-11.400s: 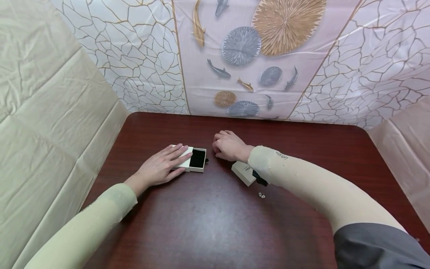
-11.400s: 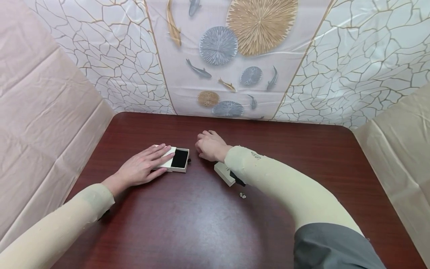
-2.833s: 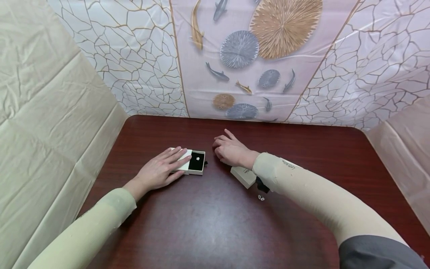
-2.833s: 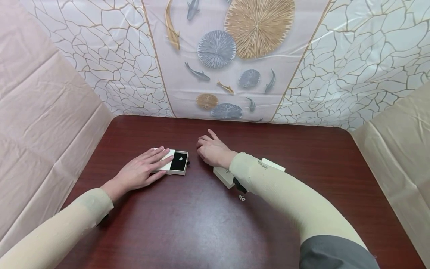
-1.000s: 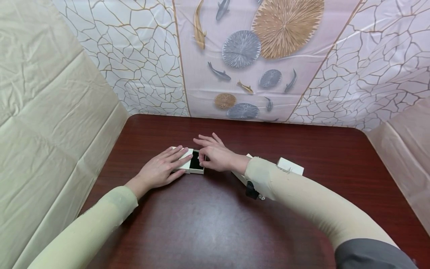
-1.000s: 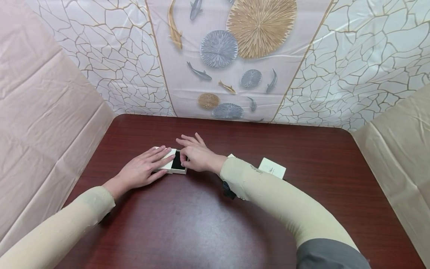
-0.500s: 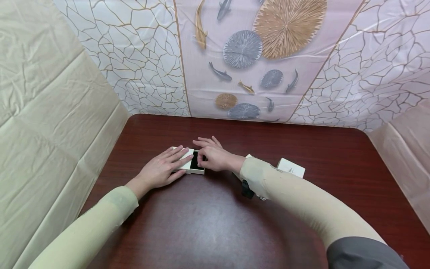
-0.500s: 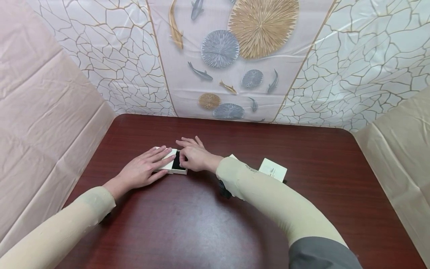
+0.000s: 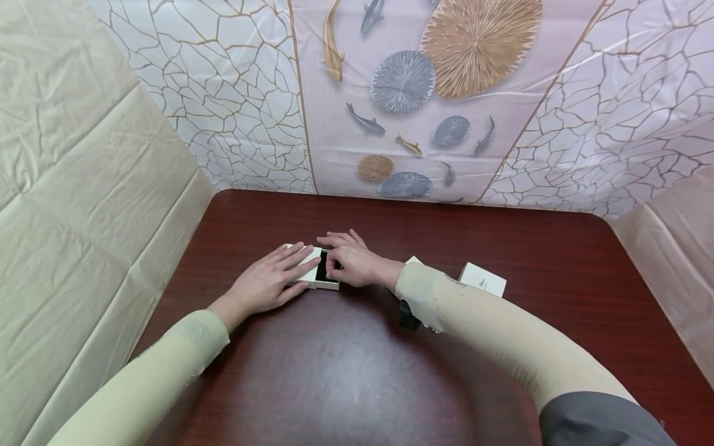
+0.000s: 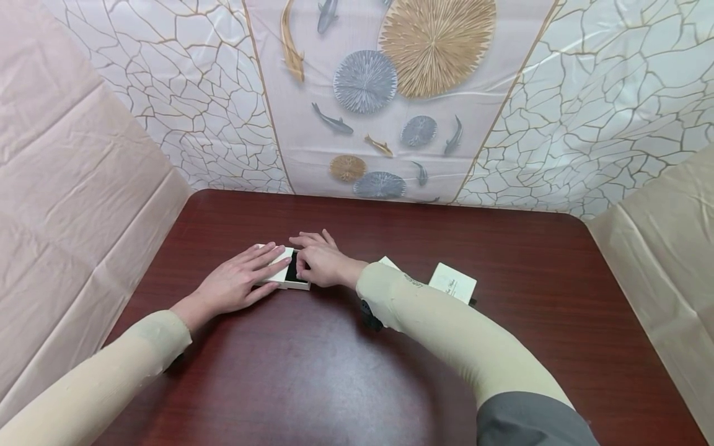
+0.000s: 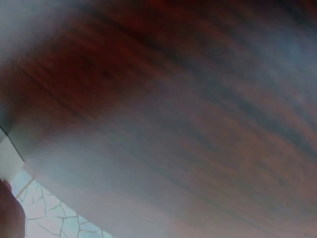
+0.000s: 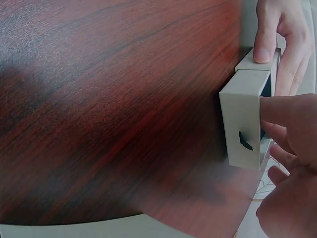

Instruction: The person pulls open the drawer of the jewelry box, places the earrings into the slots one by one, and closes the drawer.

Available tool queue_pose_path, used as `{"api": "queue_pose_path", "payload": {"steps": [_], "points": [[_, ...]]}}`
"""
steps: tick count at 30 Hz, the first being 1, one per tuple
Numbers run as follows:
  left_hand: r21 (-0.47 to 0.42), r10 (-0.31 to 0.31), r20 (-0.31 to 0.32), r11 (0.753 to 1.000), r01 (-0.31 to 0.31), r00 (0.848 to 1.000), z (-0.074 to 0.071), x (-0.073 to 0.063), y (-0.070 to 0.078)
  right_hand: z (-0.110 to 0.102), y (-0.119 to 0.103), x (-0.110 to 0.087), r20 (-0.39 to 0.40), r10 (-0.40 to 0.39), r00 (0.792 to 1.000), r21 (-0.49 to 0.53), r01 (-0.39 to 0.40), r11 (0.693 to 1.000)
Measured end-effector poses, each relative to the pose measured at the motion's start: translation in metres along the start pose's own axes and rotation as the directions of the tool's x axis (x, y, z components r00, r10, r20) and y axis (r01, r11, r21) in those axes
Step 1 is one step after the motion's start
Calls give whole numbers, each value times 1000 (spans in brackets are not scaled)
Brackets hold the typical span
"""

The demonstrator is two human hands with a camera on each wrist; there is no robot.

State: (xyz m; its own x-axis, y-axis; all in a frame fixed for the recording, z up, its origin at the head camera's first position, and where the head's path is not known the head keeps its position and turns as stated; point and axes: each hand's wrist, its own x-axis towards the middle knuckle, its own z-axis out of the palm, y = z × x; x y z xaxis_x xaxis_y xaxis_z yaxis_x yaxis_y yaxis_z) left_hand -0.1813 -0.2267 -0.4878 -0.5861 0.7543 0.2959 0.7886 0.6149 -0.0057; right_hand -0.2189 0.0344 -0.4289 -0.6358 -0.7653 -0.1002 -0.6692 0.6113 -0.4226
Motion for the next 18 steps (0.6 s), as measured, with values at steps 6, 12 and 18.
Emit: {"api": "queue_pose_path", "payload": {"steps": [6, 12, 18], "points": [[-3, -5, 3, 1000, 5, 1000, 0, 0, 0, 2, 1, 2, 11, 17, 1000, 16, -17, 1000], [-3, -4, -1, 1000, 4, 1000, 0, 0, 1, 2, 3, 3, 21, 37, 999, 50, -38, 998], [2, -7, -2, 1000, 7, 1000, 0, -1, 0, 2, 4, 4, 26, 50, 998, 93, -52, 994]]}}
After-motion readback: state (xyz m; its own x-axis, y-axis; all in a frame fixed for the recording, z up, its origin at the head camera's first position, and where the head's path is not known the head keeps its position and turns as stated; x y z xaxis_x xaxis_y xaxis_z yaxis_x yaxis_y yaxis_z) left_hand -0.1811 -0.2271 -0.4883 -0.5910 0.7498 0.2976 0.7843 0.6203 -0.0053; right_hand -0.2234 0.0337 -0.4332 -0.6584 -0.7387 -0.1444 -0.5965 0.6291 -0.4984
